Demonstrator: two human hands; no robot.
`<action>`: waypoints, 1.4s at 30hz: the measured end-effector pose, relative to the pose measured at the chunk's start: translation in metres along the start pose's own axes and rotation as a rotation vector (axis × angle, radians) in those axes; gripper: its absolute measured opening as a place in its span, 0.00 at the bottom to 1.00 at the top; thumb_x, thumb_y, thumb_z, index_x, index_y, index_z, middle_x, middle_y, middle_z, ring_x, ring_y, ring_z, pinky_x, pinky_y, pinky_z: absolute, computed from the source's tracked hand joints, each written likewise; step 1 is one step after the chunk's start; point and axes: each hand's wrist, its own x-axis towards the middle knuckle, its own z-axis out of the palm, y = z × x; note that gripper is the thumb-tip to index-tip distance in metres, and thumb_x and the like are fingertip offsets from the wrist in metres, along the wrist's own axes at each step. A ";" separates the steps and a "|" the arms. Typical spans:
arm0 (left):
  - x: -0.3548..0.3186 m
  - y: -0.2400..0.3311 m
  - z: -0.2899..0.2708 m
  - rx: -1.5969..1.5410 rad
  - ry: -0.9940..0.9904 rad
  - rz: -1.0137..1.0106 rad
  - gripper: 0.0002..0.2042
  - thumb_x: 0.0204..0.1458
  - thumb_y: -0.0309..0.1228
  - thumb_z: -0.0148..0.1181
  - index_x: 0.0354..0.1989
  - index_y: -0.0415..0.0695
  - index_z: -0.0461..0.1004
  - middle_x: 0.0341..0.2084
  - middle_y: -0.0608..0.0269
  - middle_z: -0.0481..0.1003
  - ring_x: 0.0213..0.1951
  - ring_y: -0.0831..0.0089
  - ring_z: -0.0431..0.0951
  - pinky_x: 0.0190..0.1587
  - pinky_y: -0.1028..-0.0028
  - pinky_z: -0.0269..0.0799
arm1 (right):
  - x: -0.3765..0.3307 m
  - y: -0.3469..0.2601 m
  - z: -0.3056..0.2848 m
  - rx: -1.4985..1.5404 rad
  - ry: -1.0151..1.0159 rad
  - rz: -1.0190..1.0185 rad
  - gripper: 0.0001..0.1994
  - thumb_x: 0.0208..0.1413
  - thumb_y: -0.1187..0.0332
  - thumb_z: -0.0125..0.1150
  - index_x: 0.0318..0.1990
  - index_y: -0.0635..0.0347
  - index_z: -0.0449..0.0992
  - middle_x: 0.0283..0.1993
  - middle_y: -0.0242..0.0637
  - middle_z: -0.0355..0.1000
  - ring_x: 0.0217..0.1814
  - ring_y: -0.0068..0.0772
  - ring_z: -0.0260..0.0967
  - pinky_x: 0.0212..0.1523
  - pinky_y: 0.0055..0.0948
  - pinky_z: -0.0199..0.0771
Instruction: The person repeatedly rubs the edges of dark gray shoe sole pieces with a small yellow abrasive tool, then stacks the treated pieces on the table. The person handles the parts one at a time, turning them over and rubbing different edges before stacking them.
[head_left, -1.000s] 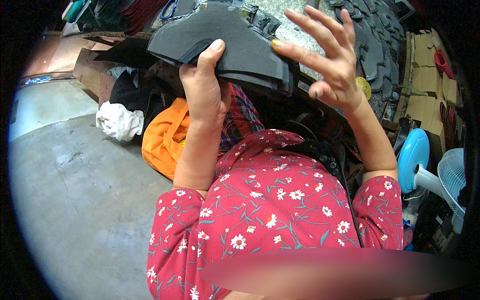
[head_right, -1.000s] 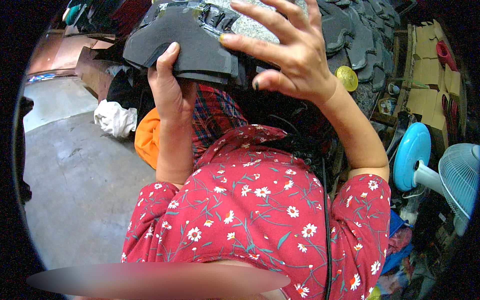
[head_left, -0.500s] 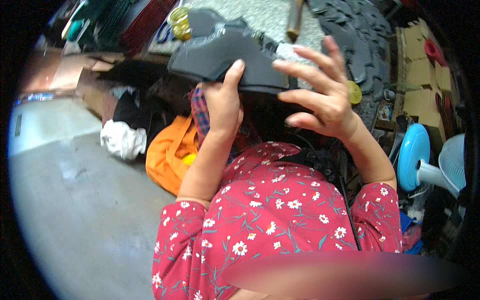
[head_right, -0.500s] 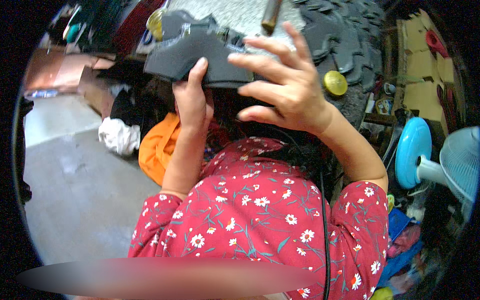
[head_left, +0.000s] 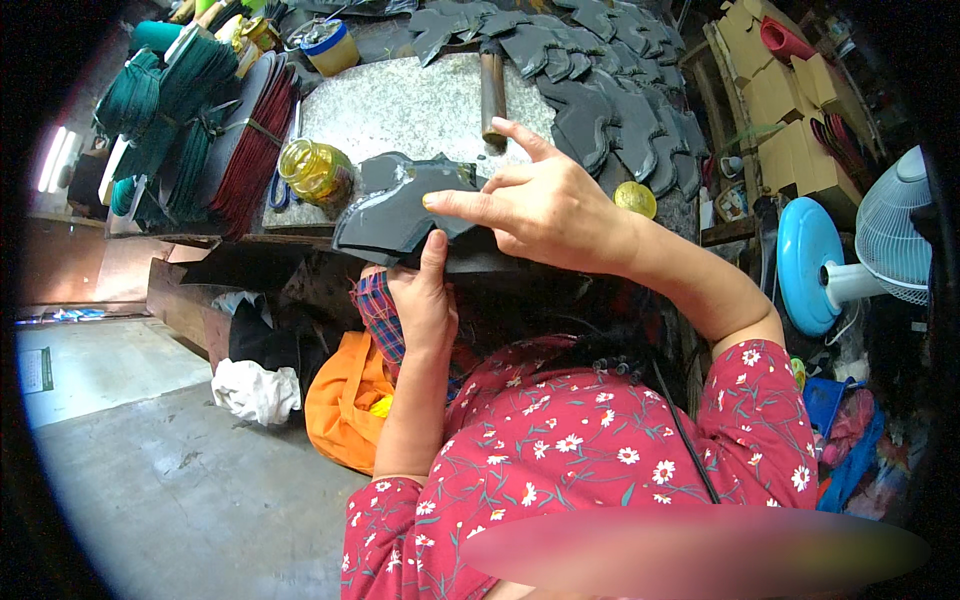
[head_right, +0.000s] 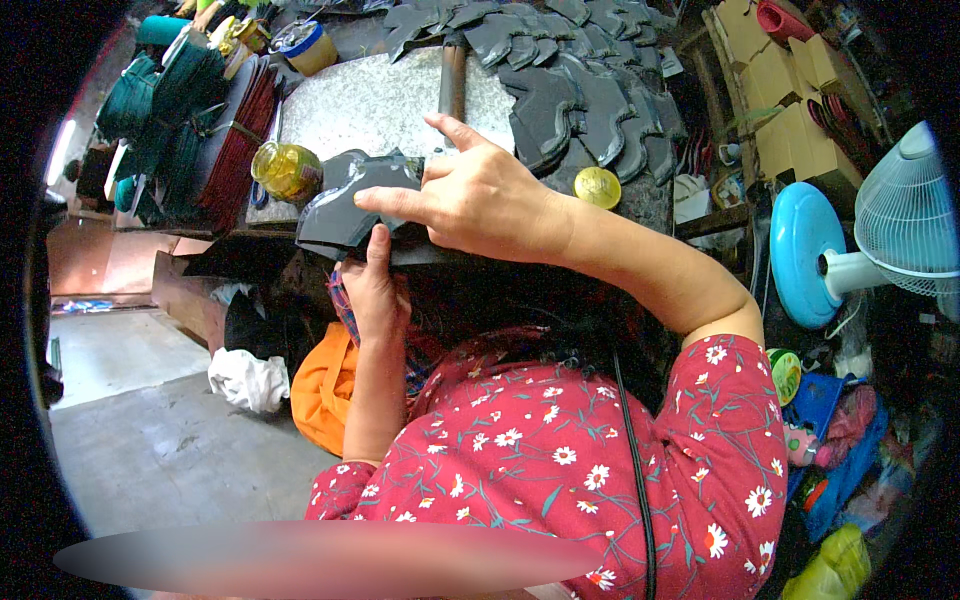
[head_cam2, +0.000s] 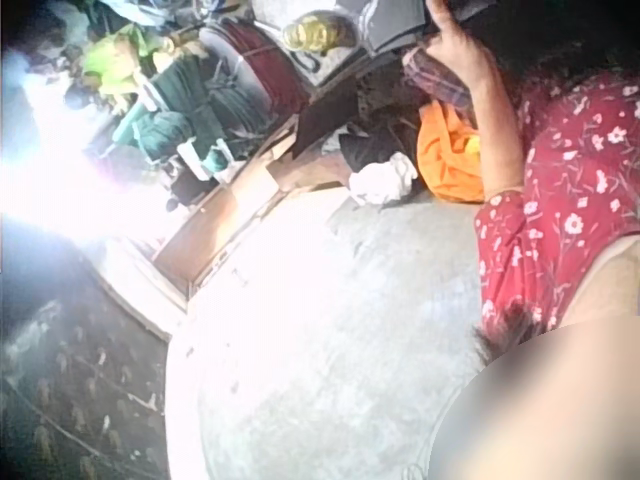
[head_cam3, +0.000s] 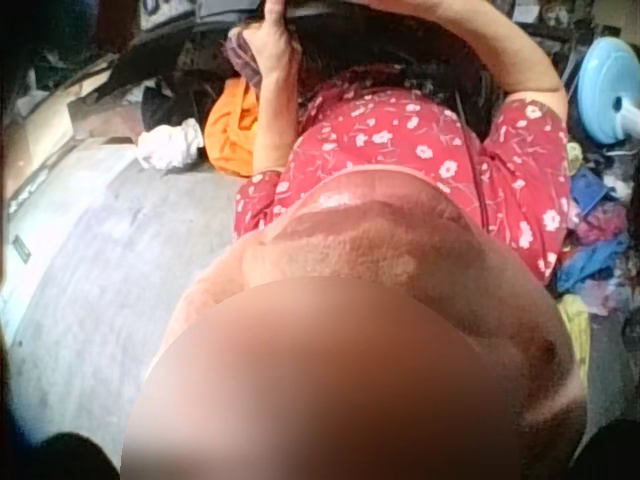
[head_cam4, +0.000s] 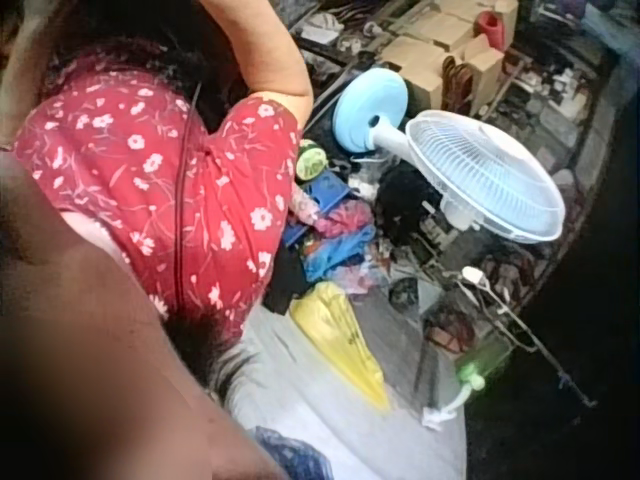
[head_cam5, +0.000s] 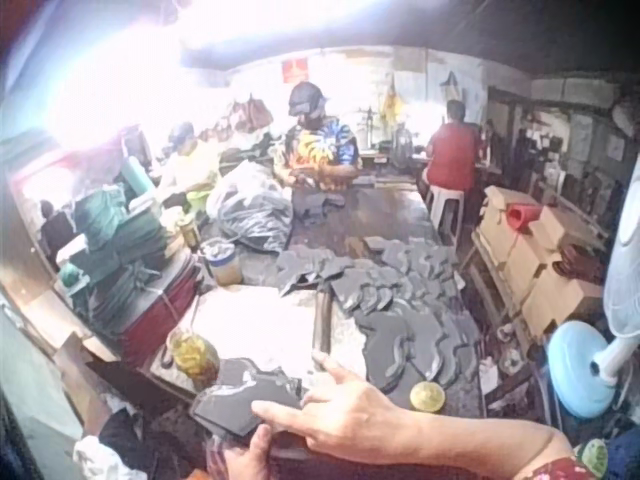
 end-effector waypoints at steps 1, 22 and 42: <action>0.000 -0.001 -0.001 -0.013 0.002 -0.017 0.21 0.57 0.25 0.63 0.57 0.36 0.67 0.49 0.58 0.74 0.48 0.69 0.76 0.53 0.69 0.73 | 0.003 0.003 0.001 0.018 0.018 0.013 0.31 0.45 0.79 0.61 0.60 0.40 0.73 0.26 0.27 0.74 0.31 0.26 0.75 0.67 0.48 0.63; -0.014 0.009 -0.048 0.094 -0.032 -0.117 0.30 0.44 0.27 0.65 0.58 0.36 0.64 0.49 0.54 0.73 0.47 0.60 0.76 0.51 0.62 0.74 | 0.134 0.202 -0.008 -0.146 0.364 0.477 0.23 0.49 0.69 0.59 0.56 0.53 0.72 0.25 0.43 0.76 0.23 0.40 0.74 0.34 0.37 0.74; -0.006 0.017 -0.014 -0.114 0.006 -0.048 0.27 0.48 0.30 0.65 0.57 0.35 0.65 0.48 0.56 0.74 0.48 0.61 0.77 0.55 0.63 0.73 | 0.054 0.093 0.018 1.141 -0.118 0.697 0.43 0.63 0.54 0.57 0.76 0.52 0.35 0.52 0.47 0.75 0.51 0.36 0.73 0.56 0.36 0.69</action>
